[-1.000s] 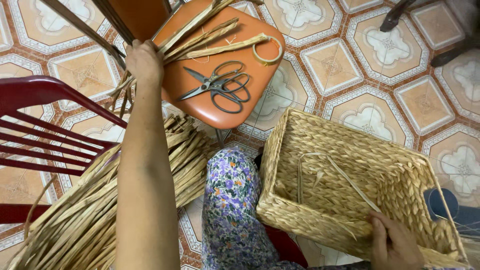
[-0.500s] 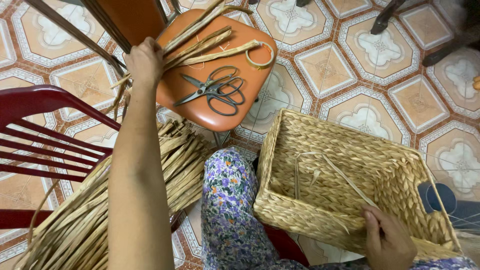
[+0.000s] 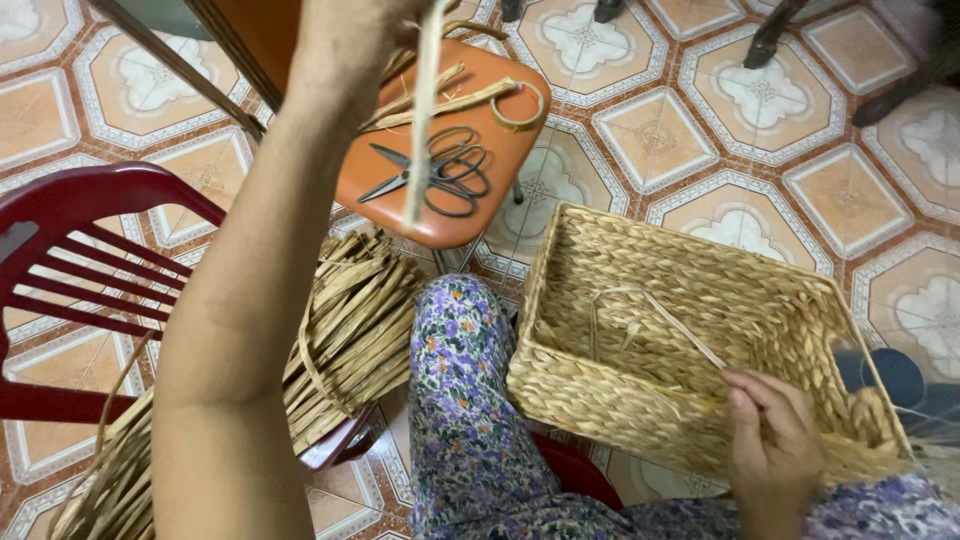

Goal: The person weaves dried palm leaves into the rim of a rectangular basket. They thread the leaves through the existing weave, trim excess with scissors, and continue adding new strands to reinforce the edge.

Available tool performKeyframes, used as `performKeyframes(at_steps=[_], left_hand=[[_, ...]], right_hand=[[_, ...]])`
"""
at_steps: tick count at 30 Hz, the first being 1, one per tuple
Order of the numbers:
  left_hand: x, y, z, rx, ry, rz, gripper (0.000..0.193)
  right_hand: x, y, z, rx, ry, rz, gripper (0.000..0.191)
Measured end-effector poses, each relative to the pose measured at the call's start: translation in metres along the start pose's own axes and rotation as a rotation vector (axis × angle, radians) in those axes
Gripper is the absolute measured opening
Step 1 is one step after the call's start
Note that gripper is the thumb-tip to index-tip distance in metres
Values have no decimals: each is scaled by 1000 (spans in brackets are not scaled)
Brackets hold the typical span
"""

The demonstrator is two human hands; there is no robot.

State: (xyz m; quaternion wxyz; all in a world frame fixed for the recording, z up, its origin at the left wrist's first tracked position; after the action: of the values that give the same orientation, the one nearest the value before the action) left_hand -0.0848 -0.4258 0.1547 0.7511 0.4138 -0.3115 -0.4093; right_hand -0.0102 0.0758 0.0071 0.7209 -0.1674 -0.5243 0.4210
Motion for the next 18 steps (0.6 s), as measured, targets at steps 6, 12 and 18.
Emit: performKeyframes(at_steps=[6,12,18], left_hand=[[-122,31,-93,244,-219,-349,25],[-196,31,-175,302,-153,-595,19],[-160,6,-232,276,131,-704,15]], right_hand=[[-29,-11,0,-207,-303,813,28],[-66,-21,-15,-227,-574,815,20],[-49,7,-15,-95,-498,681,13]])
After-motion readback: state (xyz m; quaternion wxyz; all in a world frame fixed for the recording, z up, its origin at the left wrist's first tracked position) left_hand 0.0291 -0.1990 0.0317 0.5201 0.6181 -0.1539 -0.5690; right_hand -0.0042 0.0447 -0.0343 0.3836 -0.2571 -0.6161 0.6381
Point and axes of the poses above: each hand's wrist, its own z-axis towards the middle knuckle, its own x-axis out of the back of the hand, y = z × x, the point moved 2 cm from there along z, towards the middle knuckle, and after that the axes turned 5 degrees about -x, right-handed, at the moved point
